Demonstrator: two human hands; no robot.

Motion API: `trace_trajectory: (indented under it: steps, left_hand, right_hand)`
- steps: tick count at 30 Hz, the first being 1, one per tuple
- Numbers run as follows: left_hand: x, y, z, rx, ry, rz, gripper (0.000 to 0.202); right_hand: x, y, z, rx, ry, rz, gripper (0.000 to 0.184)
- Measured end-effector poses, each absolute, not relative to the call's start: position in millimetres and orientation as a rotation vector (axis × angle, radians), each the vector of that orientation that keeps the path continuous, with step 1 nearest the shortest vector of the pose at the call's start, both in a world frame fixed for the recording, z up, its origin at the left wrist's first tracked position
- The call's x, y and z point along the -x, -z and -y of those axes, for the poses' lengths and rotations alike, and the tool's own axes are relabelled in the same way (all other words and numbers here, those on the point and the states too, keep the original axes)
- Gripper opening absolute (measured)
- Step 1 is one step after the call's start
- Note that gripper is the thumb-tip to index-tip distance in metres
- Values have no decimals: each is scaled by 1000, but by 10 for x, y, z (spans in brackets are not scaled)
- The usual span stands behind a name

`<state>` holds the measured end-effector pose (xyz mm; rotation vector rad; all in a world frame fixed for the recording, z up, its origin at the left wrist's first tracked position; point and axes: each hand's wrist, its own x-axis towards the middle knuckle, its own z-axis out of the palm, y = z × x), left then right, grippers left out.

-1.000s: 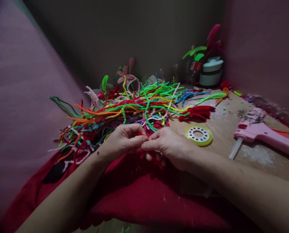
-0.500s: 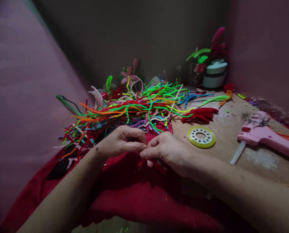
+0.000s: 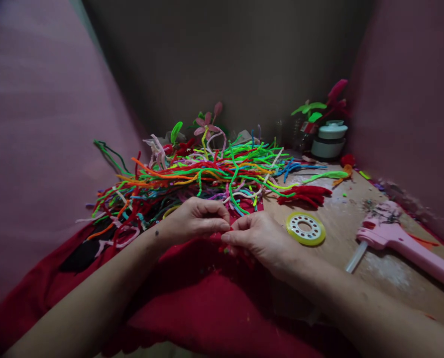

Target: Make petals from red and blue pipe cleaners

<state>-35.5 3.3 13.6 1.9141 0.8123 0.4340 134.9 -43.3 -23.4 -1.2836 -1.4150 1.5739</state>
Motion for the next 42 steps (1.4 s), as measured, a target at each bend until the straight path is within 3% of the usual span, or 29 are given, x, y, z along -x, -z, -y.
trace_trajectory:
  steps: [5, 13, 23, 29, 42]
  left_hand:
    - [379, -192, -29, -2152, -407, -688, 14]
    - [304, 0, -30, -1496, -561, -725, 21]
    - [131, -12, 145, -1530, -971, -1058, 23]
    - [88, 69, 141, -1198, -975, -930, 28]
    - [278, -13, -12, -1422, -723, -764, 19]
  right_hand:
    - [-1330, 227, 455, 1240, -1618, 1435, 22]
    - [-1347, 191, 466, 1213, -1555, 1310, 28]
    - [-1299, 202, 457, 1240, -1459, 1247, 28]
    - [-1292, 195, 467, 1259, -1427, 1311, 28]
    - [-1322, 188, 474, 1188, -1582, 1273, 29]
